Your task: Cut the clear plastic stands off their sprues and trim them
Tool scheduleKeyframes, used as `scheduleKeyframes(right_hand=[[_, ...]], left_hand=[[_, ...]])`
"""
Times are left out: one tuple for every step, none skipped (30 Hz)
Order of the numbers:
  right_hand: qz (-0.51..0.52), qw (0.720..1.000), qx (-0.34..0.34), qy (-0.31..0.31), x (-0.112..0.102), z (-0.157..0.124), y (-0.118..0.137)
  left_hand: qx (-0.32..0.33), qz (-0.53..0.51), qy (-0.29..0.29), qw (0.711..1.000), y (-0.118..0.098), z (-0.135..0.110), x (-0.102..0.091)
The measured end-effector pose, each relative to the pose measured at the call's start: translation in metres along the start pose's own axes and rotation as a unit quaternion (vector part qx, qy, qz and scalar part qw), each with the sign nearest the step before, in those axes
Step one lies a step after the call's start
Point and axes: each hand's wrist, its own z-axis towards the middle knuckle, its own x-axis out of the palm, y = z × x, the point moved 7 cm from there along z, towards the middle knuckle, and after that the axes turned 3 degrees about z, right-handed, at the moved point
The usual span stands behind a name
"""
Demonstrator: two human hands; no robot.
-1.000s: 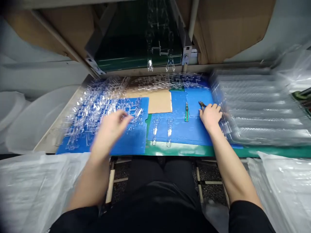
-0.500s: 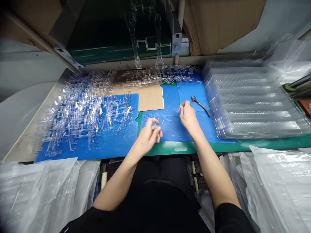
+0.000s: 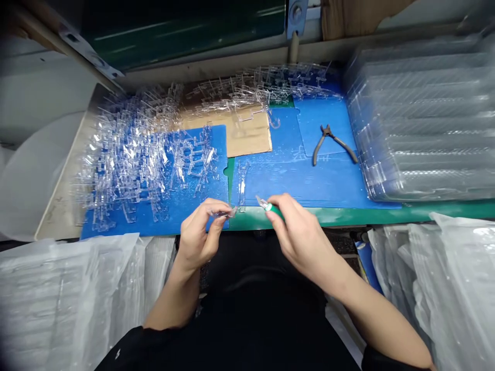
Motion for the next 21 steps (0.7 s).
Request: scheduleKeyframes(right_hand=[[-0.020,0.999,-0.023,0.008,0.000,-0.002,0.010],[-0.037,0.998,-0.039,0.014,-0.001,-0.003,0.019],[-0.050,0.997,-0.051,0.019,-0.001,-0.004,0.026],[-0.058,0.996,-0.061,0.024,-0.002,-0.005,0.033],[-0.062,0.995,-0.068,0.031,-0.002,-0.006,0.039],[-0.065,0.994,-0.075,0.038,-0.002,-0.006,0.043],[-0.070,0.993,-0.080,0.046,-0.001,-0.007,0.047],[-0.075,0.992,-0.084,0.053,0.000,-0.007,0.049],[-0.080,0.991,-0.087,0.057,0.001,-0.007,0.051],[-0.085,0.991,-0.088,0.061,0.002,-0.008,0.051],[-0.088,0.990,-0.088,0.063,0.003,-0.008,0.051],[-0.089,0.990,-0.088,0.064,0.004,-0.009,0.051],[-0.087,0.990,-0.087,0.066,0.004,-0.009,0.050],[-0.083,0.991,-0.085,0.068,0.005,-0.010,0.049],[-0.078,0.991,-0.083,0.070,0.005,-0.010,0.048],[-0.073,0.991,-0.081,0.072,0.005,-0.011,0.047],[-0.067,0.992,-0.079,0.074,0.004,-0.011,0.046],[-0.061,0.992,-0.075,0.075,0.004,-0.012,0.044],[-0.055,0.993,-0.069,0.076,0.003,-0.012,0.042],[-0.050,0.994,-0.061,0.078,0.003,-0.012,0.039],[-0.044,0.994,-0.052,0.081,0.003,-0.011,0.036]], left_hand=[[0.012,0.003,-0.010,1.000,-0.002,-0.001,-0.003],[0.023,0.007,-0.019,1.000,-0.004,-0.001,-0.005],[0.034,0.012,-0.026,0.999,-0.006,-0.001,-0.007],[0.045,0.017,-0.032,0.998,-0.008,0.000,-0.008],[0.055,0.023,-0.039,0.997,-0.010,0.000,-0.009],[0.064,0.030,-0.045,0.996,-0.011,0.001,-0.010],[0.071,0.038,-0.049,0.996,-0.013,0.002,-0.010],[0.076,0.044,-0.051,0.995,-0.014,0.003,-0.010],[0.080,0.051,-0.054,0.994,-0.015,0.004,-0.010],[0.083,0.056,-0.056,0.993,-0.015,0.004,-0.011],[0.086,0.059,-0.058,0.993,-0.016,0.005,-0.011],[0.089,0.061,-0.059,0.992,-0.016,0.005,-0.011],[0.091,0.062,-0.058,0.992,-0.017,0.005,-0.011],[0.092,0.061,-0.057,0.992,-0.017,0.005,-0.011],[0.092,0.059,-0.055,0.992,-0.016,0.004,-0.010],[0.093,0.059,-0.055,0.992,-0.016,0.004,-0.010],[0.092,0.059,-0.054,0.993,-0.015,0.003,-0.010],[0.090,0.059,-0.052,0.993,-0.014,0.002,-0.009],[0.088,0.059,-0.049,0.993,-0.014,0.001,-0.008],[0.086,0.057,-0.046,0.994,-0.014,0.001,-0.008],[0.083,0.053,-0.041,0.994,-0.014,0.000,-0.007]])
